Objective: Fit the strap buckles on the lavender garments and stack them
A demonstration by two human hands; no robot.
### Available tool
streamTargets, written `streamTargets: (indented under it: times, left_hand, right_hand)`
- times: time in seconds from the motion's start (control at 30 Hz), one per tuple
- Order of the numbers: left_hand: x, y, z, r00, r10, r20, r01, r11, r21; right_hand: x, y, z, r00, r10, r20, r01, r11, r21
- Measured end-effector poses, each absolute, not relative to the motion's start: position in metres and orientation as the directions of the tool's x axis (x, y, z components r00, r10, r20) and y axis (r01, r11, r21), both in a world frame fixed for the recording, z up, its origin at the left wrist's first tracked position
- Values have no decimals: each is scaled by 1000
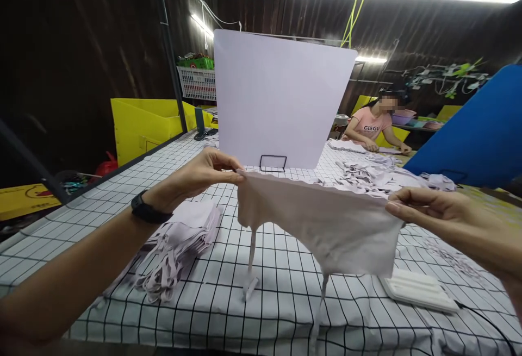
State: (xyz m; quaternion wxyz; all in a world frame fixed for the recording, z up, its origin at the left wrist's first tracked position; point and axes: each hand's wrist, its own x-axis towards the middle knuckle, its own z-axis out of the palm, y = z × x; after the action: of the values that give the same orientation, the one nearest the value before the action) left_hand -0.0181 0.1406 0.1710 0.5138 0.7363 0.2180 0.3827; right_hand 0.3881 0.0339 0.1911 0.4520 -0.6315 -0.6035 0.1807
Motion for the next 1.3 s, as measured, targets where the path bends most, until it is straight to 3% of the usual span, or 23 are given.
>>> streamTargets:
  times: [0.1,0.27,0.4,0.57,0.73,0.97,1.13,1.23,1.3]
  left_hand:
    - [-1,131,177,632,715,298,-110,-297,949]
    - [52,119,165,573,799,183,-204,-77,976]
    - [91,117,147,544,835,83,-205,36,978]
    - [97,110,147,538,823,185,-190,-96,977]
    - [78,109,145,544,781,306,-203,-231,952]
    - [76,110,79,747,594,298,-171,-261,950]
    - [58,110,62,688,676,265,6,-370,929]
    - [38,115,68,604,765,223,120,-364,923]
    - [24,118,74,583,792,182,101,-293,951]
  right_hand:
    - [381,54,167,114,981,159,586,63,-808]
    - [345,71,127,232,955,188,631,-1,-776]
    - [288,51,124,37,987,155,500,116,-858]
    - [252,43,130,-12,970,241,580,203,-789]
    - [260,48,134,48,980,193,339,165,-926]
    - [269,37,151,174,969,178,273,126,-954]
    - [295,34,166,275,919,283,320,190,-928]
    - [312,31,174,394,883,256,215,183,-959]
    - [318,26,177,461,852,249,165,194,-967]
